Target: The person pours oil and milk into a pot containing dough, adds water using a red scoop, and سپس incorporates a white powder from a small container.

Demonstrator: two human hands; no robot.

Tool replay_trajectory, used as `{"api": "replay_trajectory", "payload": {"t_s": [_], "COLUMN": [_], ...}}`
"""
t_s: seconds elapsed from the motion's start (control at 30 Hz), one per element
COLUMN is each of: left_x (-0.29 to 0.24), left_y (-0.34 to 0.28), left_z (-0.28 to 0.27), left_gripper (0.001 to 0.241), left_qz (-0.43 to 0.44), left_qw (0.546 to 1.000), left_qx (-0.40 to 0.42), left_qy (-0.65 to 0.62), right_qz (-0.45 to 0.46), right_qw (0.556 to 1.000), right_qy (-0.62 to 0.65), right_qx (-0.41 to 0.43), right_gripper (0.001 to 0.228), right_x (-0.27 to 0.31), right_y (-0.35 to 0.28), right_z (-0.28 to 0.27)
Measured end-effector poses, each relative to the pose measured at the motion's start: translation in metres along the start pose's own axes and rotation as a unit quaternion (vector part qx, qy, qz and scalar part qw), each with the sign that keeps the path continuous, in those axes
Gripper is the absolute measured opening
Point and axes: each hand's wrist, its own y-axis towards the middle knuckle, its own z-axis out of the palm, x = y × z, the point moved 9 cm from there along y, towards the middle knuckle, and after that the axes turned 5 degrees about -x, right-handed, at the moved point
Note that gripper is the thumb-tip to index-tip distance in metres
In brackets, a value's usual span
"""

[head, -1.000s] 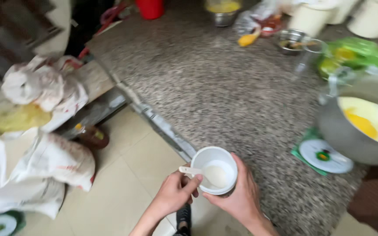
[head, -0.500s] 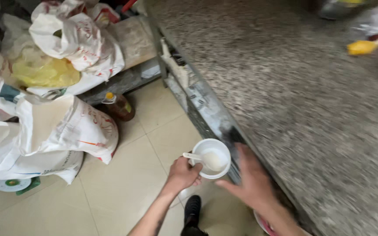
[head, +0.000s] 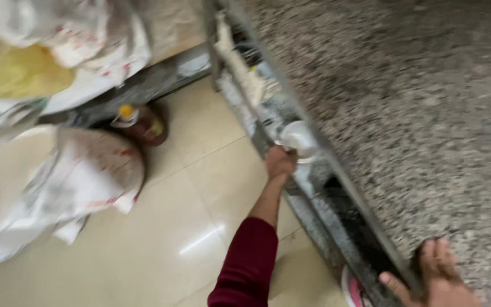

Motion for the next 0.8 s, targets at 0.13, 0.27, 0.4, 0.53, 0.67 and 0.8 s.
{"api": "replay_trajectory", "payload": {"t_s": [0.13, 0.27, 0.4, 0.53, 0.67, 0.8], "left_x": [0.018, 0.028, 0.008, 0.005, 0.021, 0.022], "left_y": [0.105, 0.216, 0.177, 0.163, 0.103, 0.014], "left_z": [0.053, 0.094, 0.103, 0.111, 0.079, -0.003], "left_gripper": [0.044, 0.047, 0.047, 0.048, 0.05, 0.054], "left_qz": [-0.049, 0.169, 0.168, 0.157, 0.149, 0.153], "left_qw": [0.996, 0.969, 0.976, 0.98, 0.982, 0.98], "left_qx": [-0.07, -0.18, -0.137, -0.124, -0.119, -0.128], "left_qy": [-0.002, -0.011, -0.005, -0.002, 0.008, 0.011], "right_qz": [-0.056, -0.306, -0.288, -0.258, -0.222, -0.182], "right_qw": [0.985, 0.906, 0.917, 0.926, 0.954, 0.978], "right_qy": [0.107, -0.11, -0.074, -0.035, 0.048, 0.063], "right_qx": [-0.126, -0.272, -0.267, -0.274, -0.193, -0.08], "right_gripper": [0.139, 0.036, 0.059, 0.052, 0.085, 0.094], "right_x": [-0.002, 0.023, 0.029, 0.041, 0.041, 0.051], "right_y": [-0.023, -0.035, -0.048, -0.048, -0.045, -0.028], "right_z": [0.0, 0.03, 0.01, -0.003, -0.026, -0.011]}}
